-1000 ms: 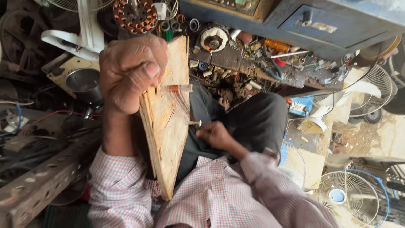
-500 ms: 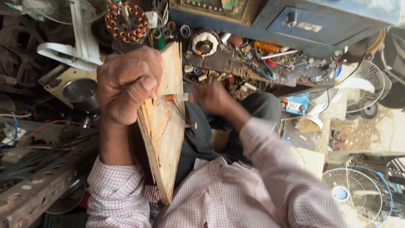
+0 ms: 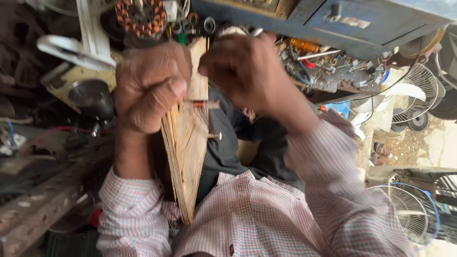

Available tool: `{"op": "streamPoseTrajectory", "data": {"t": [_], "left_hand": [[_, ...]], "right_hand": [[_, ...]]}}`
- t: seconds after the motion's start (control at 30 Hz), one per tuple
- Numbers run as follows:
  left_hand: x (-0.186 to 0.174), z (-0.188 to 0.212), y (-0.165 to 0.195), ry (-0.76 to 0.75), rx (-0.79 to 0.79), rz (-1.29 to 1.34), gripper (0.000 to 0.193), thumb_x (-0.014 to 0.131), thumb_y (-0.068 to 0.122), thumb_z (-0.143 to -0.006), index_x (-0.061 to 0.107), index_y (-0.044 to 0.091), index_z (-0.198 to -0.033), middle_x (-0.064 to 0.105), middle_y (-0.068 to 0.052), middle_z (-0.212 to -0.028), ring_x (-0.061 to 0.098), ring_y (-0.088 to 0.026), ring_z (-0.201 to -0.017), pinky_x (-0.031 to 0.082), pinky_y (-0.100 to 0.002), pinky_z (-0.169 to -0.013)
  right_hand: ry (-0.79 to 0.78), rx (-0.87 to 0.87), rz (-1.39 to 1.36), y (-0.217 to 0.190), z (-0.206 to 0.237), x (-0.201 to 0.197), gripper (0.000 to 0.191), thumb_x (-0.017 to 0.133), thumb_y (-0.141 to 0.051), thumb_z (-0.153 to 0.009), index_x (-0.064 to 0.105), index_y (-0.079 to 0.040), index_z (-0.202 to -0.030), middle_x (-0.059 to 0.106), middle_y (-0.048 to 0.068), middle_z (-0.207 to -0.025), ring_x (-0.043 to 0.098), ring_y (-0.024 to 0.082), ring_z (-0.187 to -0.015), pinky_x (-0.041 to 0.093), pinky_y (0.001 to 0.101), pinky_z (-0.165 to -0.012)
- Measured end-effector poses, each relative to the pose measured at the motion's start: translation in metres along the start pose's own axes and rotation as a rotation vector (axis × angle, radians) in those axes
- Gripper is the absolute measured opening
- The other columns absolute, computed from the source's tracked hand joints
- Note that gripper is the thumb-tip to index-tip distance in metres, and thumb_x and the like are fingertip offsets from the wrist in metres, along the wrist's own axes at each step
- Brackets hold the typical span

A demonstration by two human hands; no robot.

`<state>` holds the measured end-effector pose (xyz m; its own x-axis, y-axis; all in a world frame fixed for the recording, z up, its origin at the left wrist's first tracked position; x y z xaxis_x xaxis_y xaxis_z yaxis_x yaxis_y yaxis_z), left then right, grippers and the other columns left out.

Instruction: The person sits holding a wooden board with two pegs on their lap and winds copper magnet wire back and forth between the pegs, building up a wire bundle. They repeatedly loop the wire by hand, guiding and tightening the strands until a thick coil of wire spans the board.

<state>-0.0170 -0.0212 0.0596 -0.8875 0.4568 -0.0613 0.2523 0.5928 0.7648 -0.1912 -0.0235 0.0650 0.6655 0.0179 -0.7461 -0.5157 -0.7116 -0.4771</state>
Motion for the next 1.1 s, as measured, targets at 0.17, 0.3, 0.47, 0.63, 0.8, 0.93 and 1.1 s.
{"op": "streamPoseTrajectory", "data": {"t": [0.17,0.3,0.47,0.63,0.8,0.93,1.1], "left_hand": [[-0.006,-0.010,0.010,0.004,0.010,0.069,0.035,0.062,0.020,-0.102,0.053,0.001,-0.074,0.054,-0.005,-0.069,0.050,-0.012,-0.063,0.040,-0.028,-0.060],[-0.010,-0.009,0.008,0.042,-0.048,0.106,0.035,0.060,0.021,-0.100,0.052,0.002,-0.072,0.053,-0.006,-0.070,0.049,-0.012,-0.060,0.039,-0.028,-0.058],[-0.009,-0.005,-0.002,0.035,0.017,0.084,0.034,0.059,0.020,-0.100,0.053,0.004,-0.070,0.055,-0.005,-0.070,0.049,-0.010,-0.056,0.039,-0.027,-0.053],[0.000,-0.004,-0.003,-0.005,0.033,0.080,0.034,0.061,0.018,-0.101,0.053,0.005,-0.070,0.054,-0.004,-0.070,0.048,-0.010,-0.057,0.039,-0.027,-0.054],[-0.005,-0.008,0.003,0.019,0.032,0.103,0.036,0.062,0.018,-0.102,0.053,0.003,-0.070,0.054,-0.004,-0.070,0.048,-0.011,-0.057,0.040,-0.027,-0.055],[-0.017,-0.002,-0.001,0.081,0.018,0.139,0.039,0.061,0.020,-0.104,0.052,0.002,-0.071,0.055,-0.007,-0.067,0.048,-0.012,-0.056,0.038,-0.029,-0.057],[-0.017,0.004,-0.006,0.059,0.055,0.146,0.040,0.062,0.021,-0.106,0.054,0.000,-0.074,0.056,-0.009,-0.066,0.049,-0.014,-0.055,0.038,-0.029,-0.057]], "right_hand": [[-0.234,0.459,-0.295,0.099,0.087,0.142,0.029,0.075,-0.035,-0.090,0.080,-0.006,-0.088,0.075,0.006,-0.078,0.067,0.012,-0.063,0.056,0.0330,-0.058],[-0.330,0.951,-0.622,0.098,0.195,0.216,0.039,0.074,-0.026,-0.103,0.071,0.005,-0.081,0.062,0.022,-0.074,0.050,0.023,-0.058,0.044,0.0428,-0.056],[-0.419,0.190,-0.504,0.003,0.139,0.125,0.013,0.073,-0.011,-0.092,0.076,0.000,-0.099,0.075,0.014,-0.086,0.072,0.026,-0.072,0.058,0.0380,-0.066],[-0.092,-0.055,-0.097,-0.014,0.013,0.005,0.007,0.073,-0.005,-0.089,0.075,-0.002,-0.095,0.073,0.013,-0.091,0.070,0.025,-0.078,0.054,0.0373,-0.064],[-0.141,0.566,-0.338,0.099,0.065,0.123,0.038,0.064,-0.040,-0.103,0.076,-0.005,-0.096,0.078,0.009,-0.092,0.071,0.017,-0.079,0.059,0.0333,-0.073],[-0.039,1.093,-0.844,0.110,0.196,0.220,0.048,0.075,-0.042,-0.097,0.075,0.001,-0.075,0.063,0.001,-0.062,0.053,0.009,-0.054,0.042,0.0288,-0.050],[-0.195,1.067,-0.761,0.098,0.232,0.225,0.034,0.073,-0.034,-0.095,0.077,-0.002,-0.081,0.054,-0.006,-0.058,0.043,0.004,-0.052,0.034,0.0273,-0.046]]}}
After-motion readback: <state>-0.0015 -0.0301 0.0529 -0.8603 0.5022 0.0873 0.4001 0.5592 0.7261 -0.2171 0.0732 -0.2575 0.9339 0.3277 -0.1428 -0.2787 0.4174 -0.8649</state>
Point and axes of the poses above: each hand's wrist, its own z-axis away from the middle knuckle, its own x-axis out of the palm, y = z × x, the point moved 6 cm from there along -z, towards the middle knuckle
